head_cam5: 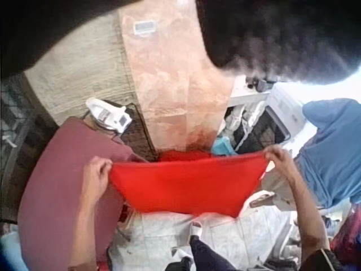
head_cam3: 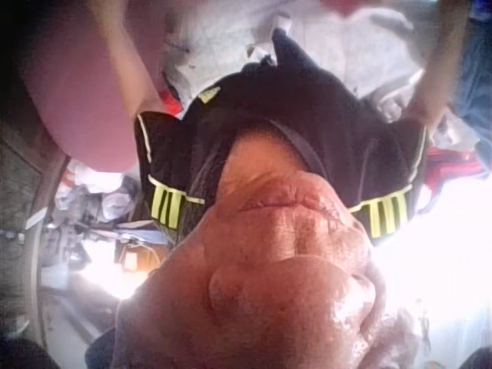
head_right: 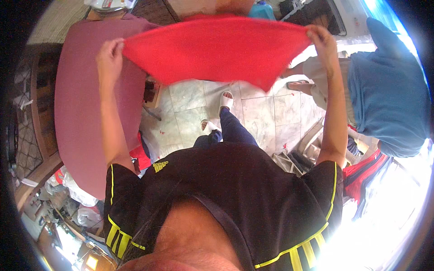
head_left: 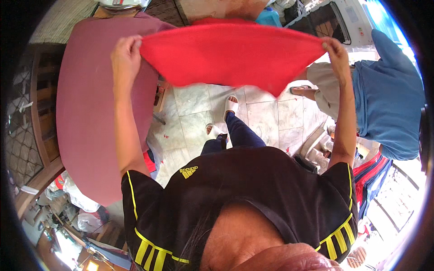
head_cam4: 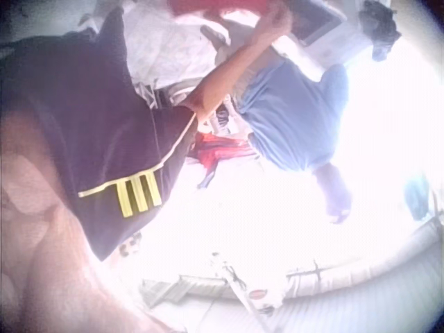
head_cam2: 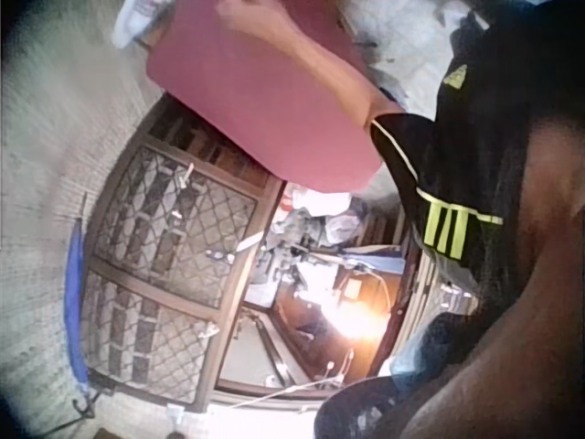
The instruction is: The person irons a red Dickies t-shirt on a pink ironing board, smoothing the fabric and using a steam iron to remove wrinkles. They flip the shirt to iron the back and then handle a dark blue t-shirt, preparing it for ironing.
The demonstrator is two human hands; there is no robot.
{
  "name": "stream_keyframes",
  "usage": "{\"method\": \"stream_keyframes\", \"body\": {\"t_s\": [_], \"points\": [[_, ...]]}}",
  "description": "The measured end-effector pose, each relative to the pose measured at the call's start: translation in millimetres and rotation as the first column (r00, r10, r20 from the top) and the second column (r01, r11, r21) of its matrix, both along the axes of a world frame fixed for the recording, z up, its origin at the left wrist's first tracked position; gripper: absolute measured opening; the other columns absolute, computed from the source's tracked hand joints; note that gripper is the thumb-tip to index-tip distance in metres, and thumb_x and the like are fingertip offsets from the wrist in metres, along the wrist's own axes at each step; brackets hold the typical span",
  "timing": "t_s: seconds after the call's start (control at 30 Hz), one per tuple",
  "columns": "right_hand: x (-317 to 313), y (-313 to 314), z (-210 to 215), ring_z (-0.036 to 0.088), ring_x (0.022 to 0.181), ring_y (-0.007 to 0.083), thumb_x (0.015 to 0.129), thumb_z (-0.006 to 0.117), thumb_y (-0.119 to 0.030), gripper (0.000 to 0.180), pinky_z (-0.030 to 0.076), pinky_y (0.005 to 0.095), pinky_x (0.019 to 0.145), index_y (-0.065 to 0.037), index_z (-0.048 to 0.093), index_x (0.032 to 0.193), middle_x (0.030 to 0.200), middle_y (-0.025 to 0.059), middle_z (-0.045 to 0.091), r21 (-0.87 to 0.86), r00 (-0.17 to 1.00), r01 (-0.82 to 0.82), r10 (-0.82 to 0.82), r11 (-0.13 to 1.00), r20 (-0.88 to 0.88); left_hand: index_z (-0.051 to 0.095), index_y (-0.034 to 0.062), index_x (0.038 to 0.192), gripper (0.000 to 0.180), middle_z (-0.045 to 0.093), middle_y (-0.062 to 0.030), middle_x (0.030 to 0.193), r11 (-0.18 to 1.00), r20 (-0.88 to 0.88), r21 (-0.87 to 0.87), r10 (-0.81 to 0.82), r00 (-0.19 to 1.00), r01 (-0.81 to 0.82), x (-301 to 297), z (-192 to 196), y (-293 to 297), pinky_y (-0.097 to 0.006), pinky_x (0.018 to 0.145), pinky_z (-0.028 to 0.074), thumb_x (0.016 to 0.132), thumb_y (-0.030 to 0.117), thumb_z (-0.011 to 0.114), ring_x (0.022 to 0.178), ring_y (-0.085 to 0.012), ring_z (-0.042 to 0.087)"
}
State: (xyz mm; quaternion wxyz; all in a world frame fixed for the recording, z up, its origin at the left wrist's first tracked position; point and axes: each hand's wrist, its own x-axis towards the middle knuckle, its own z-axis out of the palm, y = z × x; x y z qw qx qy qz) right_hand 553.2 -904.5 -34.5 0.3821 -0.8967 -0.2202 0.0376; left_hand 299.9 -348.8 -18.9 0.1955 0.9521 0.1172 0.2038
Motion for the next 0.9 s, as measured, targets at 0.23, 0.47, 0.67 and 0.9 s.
{"method": "stream_keyframes", "body": {"t_s": [0.23, 0.47, 0.67, 0.9], "points": [[-22.6, -18.5, -43.0, 0.056, 0.088, 0.0056, 0.098, 0.063, -0.012, 0.016, 0.046, 0.0210, 0.080, 0.001, 0.066, 0.106, 0.093, -0.0006, 0.065, -0.007, 0.969, 0.234, -0.233, 0.972, 0.078, 0.073, 0.0054, 0.105, 0.016, 0.073, -0.0119, 0.091, 0.966, 0.131, -0.197, 0.197, 0.972, -0.170, 24.0, -36.2, -40.5, -0.035, 0.071, 0.053, 0.093, 0.013, 0.066, 0.076, -0.0216, 0.069], [-99.1, -18.0, -255.0, 0.066, 0.078, 0.0213, 0.087, 0.070, -0.008, 0.012, 0.052, 0.0338, 0.072, -0.004, 0.071, 0.099, 0.089, 0.0100, 0.068, -0.026, 0.963, 0.268, -0.267, 0.963, 0.044, 0.073, 0.0032, 0.099, 0.015, 0.072, -0.0151, 0.087, 0.978, 0.155, -0.079, 0.204, 0.967, -0.194, -0.2, -205.3, -81.3, -0.035, 0.068, 0.055, 0.088, 0.008, 0.065, 0.075, -0.0290, 0.069], [-126.2, -16.4, -328.4, 0.067, 0.087, 0.0275, 0.088, 0.067, -0.008, 0.011, 0.050, 0.0371, 0.079, -0.002, 0.071, 0.096, 0.093, 0.0133, 0.069, -0.136, 0.966, 0.225, -0.239, 0.965, -0.095, 0.070, -0.0017, 0.096, 0.019, 0.070, -0.0063, 0.082, 0.507, -0.250, -0.703, 0.481, 0.840, -0.499, -44.8, -367.6, -101.8, -0.026, 0.071, 0.052, 0.090, 0.016, 0.072, 0.073, -0.0117, 0.064], [-124.0, -16.0, -283.7, 0.063, 0.090, 0.0319, 0.087, 0.068, -0.009, 0.011, 0.048, 0.0407, 0.084, -0.003, 0.070, 0.096, 0.095, 0.0136, 0.067, -0.203, 0.971, 0.240, -0.232, 0.949, 0.065, 0.066, 0.0030, 0.099, 0.011, 0.066, -0.0020, 0.084, 0.179, -0.183, -0.929, 0.537, 0.823, -0.323, -55.2, -379.6, -104.1, -0.023, 0.074, 0.052, 0.090, 0.005, 0.071, 0.077, -0.0108, 0.062]]}}
